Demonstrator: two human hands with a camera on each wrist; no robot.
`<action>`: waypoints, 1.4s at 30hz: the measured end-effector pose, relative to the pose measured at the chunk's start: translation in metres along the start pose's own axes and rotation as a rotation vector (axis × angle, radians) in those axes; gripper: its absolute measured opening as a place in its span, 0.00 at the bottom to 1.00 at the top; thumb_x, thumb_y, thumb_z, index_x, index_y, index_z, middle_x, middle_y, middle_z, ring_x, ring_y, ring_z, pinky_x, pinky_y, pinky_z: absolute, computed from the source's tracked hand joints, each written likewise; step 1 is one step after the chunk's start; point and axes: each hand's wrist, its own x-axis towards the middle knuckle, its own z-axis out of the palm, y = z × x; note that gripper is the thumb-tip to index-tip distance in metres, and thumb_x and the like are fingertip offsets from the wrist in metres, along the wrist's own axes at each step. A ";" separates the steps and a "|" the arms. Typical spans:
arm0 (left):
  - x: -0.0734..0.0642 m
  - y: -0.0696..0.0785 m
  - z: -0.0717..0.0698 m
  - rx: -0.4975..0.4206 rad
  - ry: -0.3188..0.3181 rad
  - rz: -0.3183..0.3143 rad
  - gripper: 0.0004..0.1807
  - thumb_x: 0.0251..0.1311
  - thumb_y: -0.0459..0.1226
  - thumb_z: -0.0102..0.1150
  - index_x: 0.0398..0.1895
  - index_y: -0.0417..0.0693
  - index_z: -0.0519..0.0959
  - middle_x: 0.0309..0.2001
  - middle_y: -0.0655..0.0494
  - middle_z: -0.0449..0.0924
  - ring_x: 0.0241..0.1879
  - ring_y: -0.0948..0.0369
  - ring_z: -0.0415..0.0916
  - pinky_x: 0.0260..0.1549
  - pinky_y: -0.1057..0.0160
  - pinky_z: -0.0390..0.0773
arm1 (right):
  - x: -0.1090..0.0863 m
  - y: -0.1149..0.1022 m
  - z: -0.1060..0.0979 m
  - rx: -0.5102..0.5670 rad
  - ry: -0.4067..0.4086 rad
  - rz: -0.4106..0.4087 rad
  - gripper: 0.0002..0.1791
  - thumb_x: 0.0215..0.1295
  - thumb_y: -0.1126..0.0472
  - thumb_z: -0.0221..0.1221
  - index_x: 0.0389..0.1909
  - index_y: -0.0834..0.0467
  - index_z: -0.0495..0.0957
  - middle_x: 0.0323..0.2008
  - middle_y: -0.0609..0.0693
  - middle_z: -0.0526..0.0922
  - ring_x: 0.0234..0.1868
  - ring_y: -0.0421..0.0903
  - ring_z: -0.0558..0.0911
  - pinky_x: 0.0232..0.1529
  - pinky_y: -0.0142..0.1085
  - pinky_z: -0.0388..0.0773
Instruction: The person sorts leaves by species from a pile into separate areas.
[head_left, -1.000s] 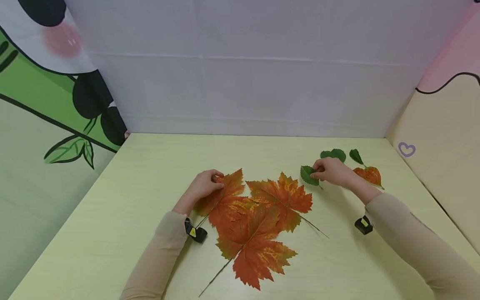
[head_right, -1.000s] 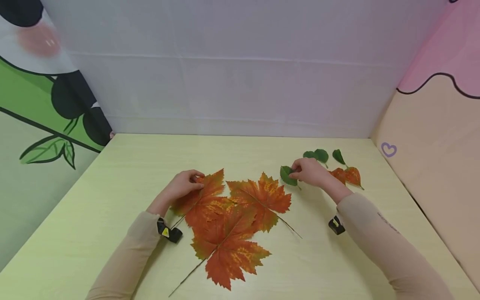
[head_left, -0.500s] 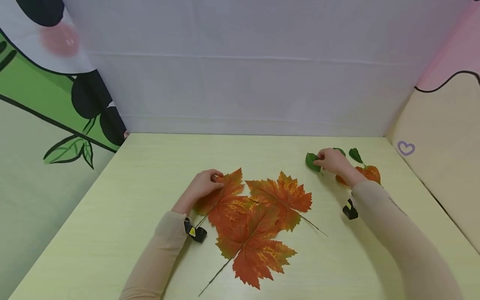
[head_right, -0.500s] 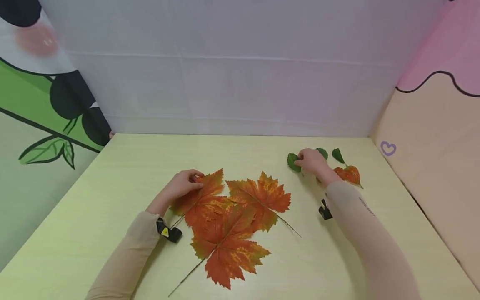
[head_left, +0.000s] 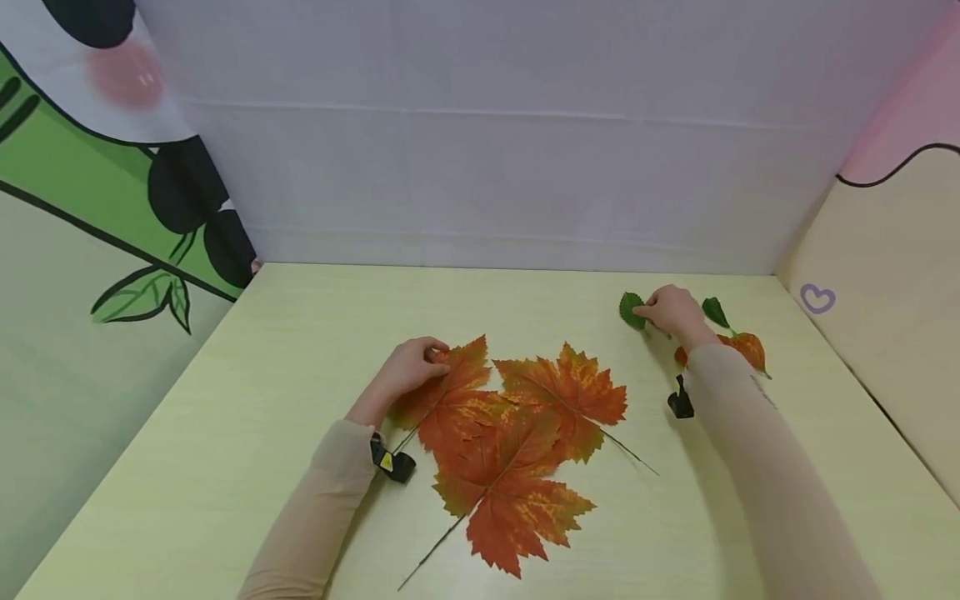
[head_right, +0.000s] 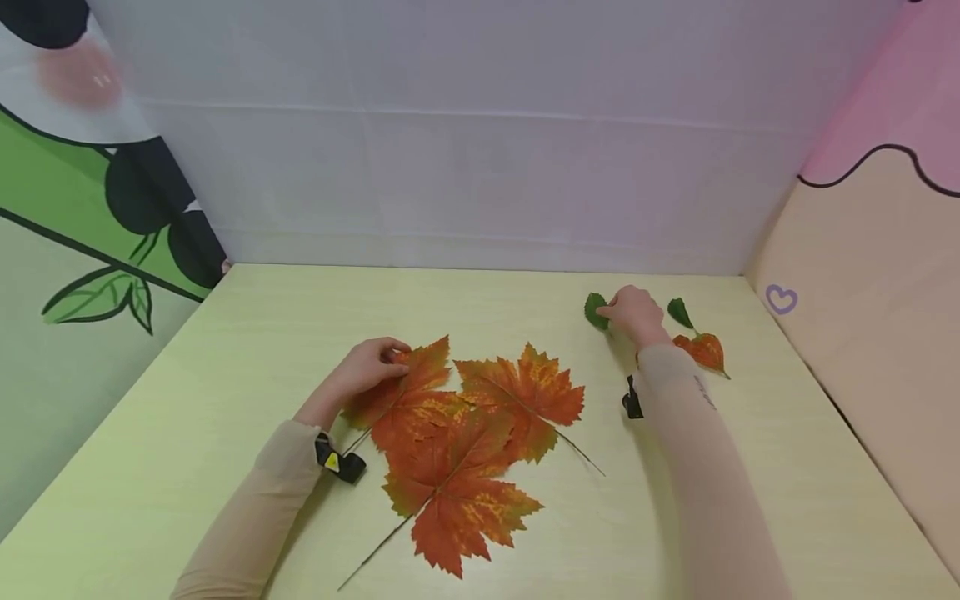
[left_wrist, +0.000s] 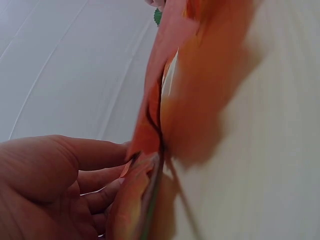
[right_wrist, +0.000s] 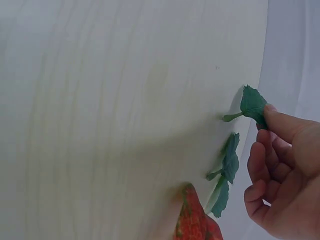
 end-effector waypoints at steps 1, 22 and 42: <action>0.000 0.000 0.000 -0.001 -0.002 0.000 0.20 0.57 0.37 0.58 0.53 0.43 0.74 0.38 0.48 0.78 0.35 0.57 0.74 0.36 0.59 0.74 | 0.001 0.000 0.001 -0.001 0.005 0.011 0.21 0.63 0.52 0.54 0.13 0.57 0.68 0.08 0.43 0.59 0.14 0.41 0.60 0.20 0.35 0.59; -0.001 0.002 -0.001 0.004 -0.001 0.005 0.20 0.57 0.38 0.58 0.53 0.42 0.74 0.39 0.47 0.77 0.36 0.56 0.74 0.37 0.58 0.74 | -0.005 -0.005 0.014 -0.030 0.073 -0.004 0.15 0.62 0.51 0.55 0.28 0.60 0.73 0.22 0.51 0.75 0.22 0.45 0.70 0.23 0.36 0.64; -0.002 0.003 0.000 0.006 0.005 0.004 0.20 0.57 0.37 0.58 0.53 0.43 0.74 0.38 0.48 0.77 0.35 0.56 0.74 0.35 0.59 0.73 | -0.042 -0.070 0.047 0.057 -0.173 -0.453 0.15 0.58 0.54 0.60 0.41 0.59 0.79 0.36 0.51 0.81 0.39 0.48 0.78 0.41 0.41 0.74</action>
